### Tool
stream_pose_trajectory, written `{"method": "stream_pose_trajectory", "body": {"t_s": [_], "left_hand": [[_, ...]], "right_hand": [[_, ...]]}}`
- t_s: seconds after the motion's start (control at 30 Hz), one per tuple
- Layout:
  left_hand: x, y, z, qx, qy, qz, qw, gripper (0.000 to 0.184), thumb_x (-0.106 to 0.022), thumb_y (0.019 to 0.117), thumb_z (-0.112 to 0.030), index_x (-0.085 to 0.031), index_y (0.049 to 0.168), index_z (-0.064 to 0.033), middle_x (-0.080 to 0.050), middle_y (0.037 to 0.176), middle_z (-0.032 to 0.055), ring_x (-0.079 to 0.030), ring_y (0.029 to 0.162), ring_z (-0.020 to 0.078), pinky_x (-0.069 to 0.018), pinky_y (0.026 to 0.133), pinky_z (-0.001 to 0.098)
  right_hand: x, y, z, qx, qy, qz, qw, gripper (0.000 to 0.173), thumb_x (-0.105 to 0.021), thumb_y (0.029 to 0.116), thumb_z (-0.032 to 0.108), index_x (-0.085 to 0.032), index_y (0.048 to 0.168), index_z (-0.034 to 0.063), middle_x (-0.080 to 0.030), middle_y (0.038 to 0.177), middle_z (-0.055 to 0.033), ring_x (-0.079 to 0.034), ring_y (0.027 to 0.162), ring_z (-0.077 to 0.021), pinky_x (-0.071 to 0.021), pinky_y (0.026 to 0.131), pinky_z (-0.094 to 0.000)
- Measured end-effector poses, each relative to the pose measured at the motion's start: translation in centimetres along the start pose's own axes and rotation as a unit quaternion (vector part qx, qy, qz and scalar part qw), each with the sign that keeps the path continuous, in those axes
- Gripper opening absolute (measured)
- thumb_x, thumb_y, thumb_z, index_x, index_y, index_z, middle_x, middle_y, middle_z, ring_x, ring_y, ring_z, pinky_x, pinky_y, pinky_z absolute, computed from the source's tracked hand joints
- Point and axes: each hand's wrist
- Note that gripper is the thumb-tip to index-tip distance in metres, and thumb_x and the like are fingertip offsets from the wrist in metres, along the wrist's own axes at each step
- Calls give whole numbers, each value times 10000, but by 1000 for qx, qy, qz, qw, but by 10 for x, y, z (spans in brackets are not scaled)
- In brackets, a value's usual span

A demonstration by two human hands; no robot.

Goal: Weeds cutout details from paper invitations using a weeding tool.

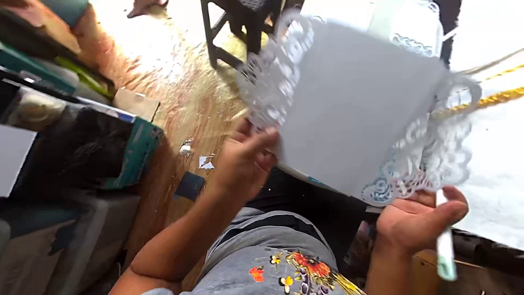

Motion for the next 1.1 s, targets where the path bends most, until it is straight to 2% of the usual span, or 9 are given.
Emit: {"method": "stream_pose_trajectory", "body": {"t_s": [0.07,0.17,0.27,0.37,0.47,0.6,0.8,0.97,1.1], "left_hand": [[-18,-4,43,84,1,15,996,336,-528,1002,49,-555,1257,-168,-709,1036,19,-707,827,102,-614,717,260],[-38,-4,88,188,27,6,982,371,-504,1010,80,-444,1308,-134,-674,1043,52,-704,824,138,-610,736,299],[-47,-5,105,224,100,48,968,435,-481,1022,75,-359,1392,-118,-652,1106,58,-698,895,135,-598,819,314],[-50,-7,112,209,145,97,962,532,-447,1037,46,-257,1500,-134,-640,1195,58,-695,995,139,-591,892,342],[-54,-8,121,194,136,110,965,549,-406,1053,24,-221,1537,-158,-608,1262,46,-678,1059,141,-580,934,352],[-50,0,117,206,139,134,959,432,-368,1021,8,-425,1431,-114,-643,1213,38,-672,1044,133,-570,934,346],[-45,27,90,185,278,123,935,350,-328,1081,-111,-534,1358,-51,-708,1084,24,-718,912,116,-619,826,312],[-51,34,86,186,360,131,905,210,-427,1095,-101,-607,1193,-56,-730,960,8,-734,808,92,-638,742,276],[-49,35,87,187,360,134,904,221,-420,1093,-90,-611,1195,-45,-729,977,27,-737,803,113,-644,734,296]], "right_hand": [[23,13,8,-86,-12,-88,992,382,-113,1120,380,-355,1279,129,-679,1151,17,-689,1068,-131,-575,910,-355],[60,24,9,-93,-99,-184,974,476,-54,1113,345,-248,1443,61,-630,1236,-42,-675,1025,-151,-563,860,-350],[82,30,5,33,-116,-259,958,464,-87,1123,256,-454,1277,17,-620,856,5,-638,739,-114,-560,722,-293],[61,23,1,-27,-36,-151,987,434,-134,1118,238,-558,1187,176,-663,835,130,-656,767,-27,-567,759,-247],[22,11,-21,-101,66,10,993,266,-336,1119,275,-574,1230,230,-698,974,123,-688,872,-48,-587,830,-274],[-4,4,-53,-27,97,145,984,226,-549,1028,118,-620,1238,160,-684,1120,36,-687,972,-105,-603,861,-310],[-2,2,-66,-43,124,197,972,233,-569,1005,100,-632,1228,111,-688,1118,22,-693,971,-98,-610,855,-299],[-7,6,-59,-25,89,207,974,165,-532,986,69,-650,1101,81,-685,960,48,-673,791,-31,-599,698,-219],[-14,10,-62,1,63,224,973,191,-491,1079,141,-649,1031,45,-675,910,30,-644,717,1,-568,627,-172]]}}
Point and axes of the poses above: each hand's wrist, its own y-axis towards the middle knuckle, its own x-axis out of the back of the hand, z = x × y
